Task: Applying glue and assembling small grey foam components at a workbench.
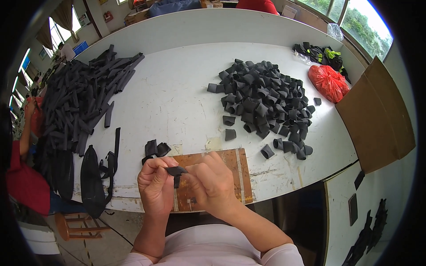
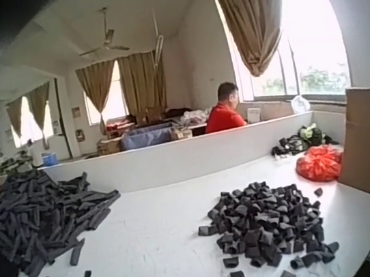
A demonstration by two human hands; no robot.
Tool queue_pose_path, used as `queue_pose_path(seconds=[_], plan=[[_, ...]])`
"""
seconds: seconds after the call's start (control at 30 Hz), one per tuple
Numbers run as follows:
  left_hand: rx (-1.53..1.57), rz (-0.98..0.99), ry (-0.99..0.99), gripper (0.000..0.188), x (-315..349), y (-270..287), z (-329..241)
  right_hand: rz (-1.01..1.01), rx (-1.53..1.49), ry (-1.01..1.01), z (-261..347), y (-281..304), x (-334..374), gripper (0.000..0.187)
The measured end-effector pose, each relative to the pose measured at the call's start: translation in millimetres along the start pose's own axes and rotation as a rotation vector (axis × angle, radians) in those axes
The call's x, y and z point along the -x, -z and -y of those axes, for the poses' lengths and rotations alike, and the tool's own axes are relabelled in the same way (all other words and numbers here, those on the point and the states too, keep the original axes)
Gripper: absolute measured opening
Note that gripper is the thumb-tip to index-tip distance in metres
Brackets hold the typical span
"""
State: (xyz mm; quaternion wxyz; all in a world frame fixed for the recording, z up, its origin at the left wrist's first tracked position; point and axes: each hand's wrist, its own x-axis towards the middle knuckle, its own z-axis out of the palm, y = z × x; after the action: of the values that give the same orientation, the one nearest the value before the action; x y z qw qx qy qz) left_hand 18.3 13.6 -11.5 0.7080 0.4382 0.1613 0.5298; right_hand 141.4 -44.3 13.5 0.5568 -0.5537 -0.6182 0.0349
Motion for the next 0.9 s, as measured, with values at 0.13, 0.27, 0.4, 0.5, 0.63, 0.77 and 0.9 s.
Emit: queue_pose_path(seconds=[0.13,0.27,0.4,0.5,0.63,0.77,0.9], plan=[[-0.089,-0.047,-0.001,0.013,2.1,-5.4,-6.2,0.059,0.001,-0.052,4.7,12.7,-0.8,0.009],[-0.273,-0.051,-0.253,0.030,24.1,-10.3,-11.6,-0.188,-0.989,-0.608,19.0,26.9,3.8,0.013],[-0.399,0.056,-0.085,0.032,47.2,-25.2,0.3,-0.119,-1.255,-0.976,10.1,15.2,37.1,0.015],[-0.386,0.014,-0.065,0.022,53.2,-20.6,10.9,-0.065,-1.414,-1.139,7.3,8.2,50.5,0.018],[-0.498,-0.040,-0.071,0.011,49.7,-16.2,13.8,-0.030,-1.392,-1.210,5.9,5.2,58.8,0.022],[-0.729,-0.073,-0.093,0.008,49.9,-8.5,14.9,-0.064,-0.404,-0.627,6.2,10.9,67.1,0.014],[-0.739,-0.030,0.006,0.005,49.9,-11.7,5.2,-0.060,-0.036,-0.157,5.2,11.2,59.0,0.021]])
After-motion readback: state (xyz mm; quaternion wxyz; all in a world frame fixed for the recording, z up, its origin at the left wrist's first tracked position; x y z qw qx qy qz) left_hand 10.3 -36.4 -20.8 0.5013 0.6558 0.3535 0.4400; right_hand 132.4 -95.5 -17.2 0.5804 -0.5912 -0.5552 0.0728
